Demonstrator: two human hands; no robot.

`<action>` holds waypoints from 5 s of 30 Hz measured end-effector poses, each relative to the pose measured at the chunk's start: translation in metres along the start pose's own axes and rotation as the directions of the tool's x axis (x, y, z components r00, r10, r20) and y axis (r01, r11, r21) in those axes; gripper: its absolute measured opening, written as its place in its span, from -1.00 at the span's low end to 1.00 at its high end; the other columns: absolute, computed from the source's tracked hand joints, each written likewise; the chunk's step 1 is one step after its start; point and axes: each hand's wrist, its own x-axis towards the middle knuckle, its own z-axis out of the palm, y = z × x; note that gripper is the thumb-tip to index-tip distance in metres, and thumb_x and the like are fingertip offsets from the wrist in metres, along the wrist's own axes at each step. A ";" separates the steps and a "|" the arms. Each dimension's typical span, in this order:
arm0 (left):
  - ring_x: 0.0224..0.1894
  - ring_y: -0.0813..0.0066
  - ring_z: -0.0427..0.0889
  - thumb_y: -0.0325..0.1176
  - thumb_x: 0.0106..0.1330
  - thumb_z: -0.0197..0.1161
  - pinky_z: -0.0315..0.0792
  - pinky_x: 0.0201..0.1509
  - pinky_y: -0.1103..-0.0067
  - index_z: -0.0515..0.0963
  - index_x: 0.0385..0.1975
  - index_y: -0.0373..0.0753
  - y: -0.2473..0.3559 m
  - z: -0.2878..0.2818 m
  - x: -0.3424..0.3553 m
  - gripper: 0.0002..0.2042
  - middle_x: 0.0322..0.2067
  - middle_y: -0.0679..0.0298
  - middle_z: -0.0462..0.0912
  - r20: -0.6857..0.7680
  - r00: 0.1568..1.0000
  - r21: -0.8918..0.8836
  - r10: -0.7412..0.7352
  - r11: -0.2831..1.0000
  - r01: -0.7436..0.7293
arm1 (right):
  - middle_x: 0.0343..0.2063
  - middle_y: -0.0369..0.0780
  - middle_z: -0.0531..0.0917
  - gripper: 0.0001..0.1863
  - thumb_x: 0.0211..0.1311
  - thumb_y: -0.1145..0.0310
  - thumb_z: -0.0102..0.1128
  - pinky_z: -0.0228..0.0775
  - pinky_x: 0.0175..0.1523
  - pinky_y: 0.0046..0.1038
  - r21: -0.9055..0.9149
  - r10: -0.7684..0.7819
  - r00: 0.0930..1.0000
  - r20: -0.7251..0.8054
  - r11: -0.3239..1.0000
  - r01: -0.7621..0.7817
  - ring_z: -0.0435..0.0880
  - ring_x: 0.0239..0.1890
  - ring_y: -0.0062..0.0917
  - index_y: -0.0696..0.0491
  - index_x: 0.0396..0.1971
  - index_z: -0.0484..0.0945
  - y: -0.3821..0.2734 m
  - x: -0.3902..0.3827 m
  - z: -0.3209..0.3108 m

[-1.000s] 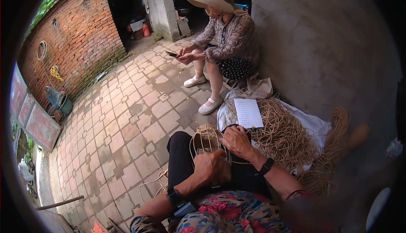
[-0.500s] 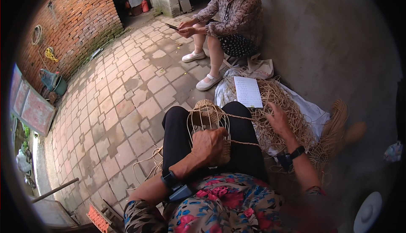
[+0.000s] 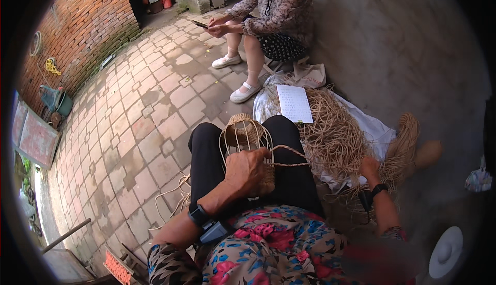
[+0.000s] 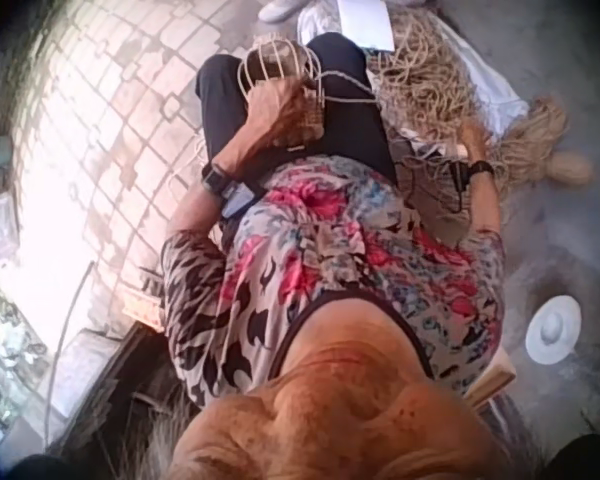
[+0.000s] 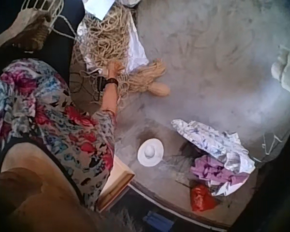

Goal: The recorder is weaving a small basket using straw or thin rope material.

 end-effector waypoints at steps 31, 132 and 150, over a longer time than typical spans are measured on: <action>-0.41 0.40 0.37 -0.38 -0.02 0.31 0.19 -0.21 0.44 0.62 -0.40 -0.14 0.031 0.005 0.053 -0.85 -0.54 0.34 0.46 0.380 0.784 -0.039 0.491 0.855 -0.517 | -0.25 -0.14 0.68 -0.76 0.00 0.22 0.21 0.51 -0.16 -0.16 0.200 -0.146 0.816 0.559 0.979 0.039 0.66 -0.23 -0.26 0.02 -0.37 0.70 0.088 0.003 0.233; -0.59 0.79 0.35 -0.09 0.39 0.10 0.24 -0.56 0.77 0.46 -0.23 -0.03 -0.199 -0.216 -0.073 -0.81 -0.54 0.52 0.43 -0.445 0.526 -0.856 -0.725 0.173 -0.486 | -0.14 -0.20 0.61 -0.74 0.22 0.30 0.09 0.36 0.04 -0.41 0.541 -0.081 0.602 -0.795 -0.543 0.642 0.58 -0.03 -0.41 0.06 -0.13 0.52 0.163 0.029 -0.267; -0.46 0.59 0.42 -0.12 0.44 -0.05 0.33 -0.32 0.64 0.48 -0.42 -0.29 -0.024 -0.186 0.003 -0.65 -0.51 0.31 0.47 -0.438 0.887 -0.773 -0.147 0.565 -0.288 | -0.65 -0.41 0.48 -0.58 0.24 0.44 0.18 0.32 -0.45 -0.70 0.484 -0.267 0.409 -0.873 -0.353 0.801 0.46 -0.59 -0.79 0.09 0.10 0.41 -0.148 -0.115 -0.278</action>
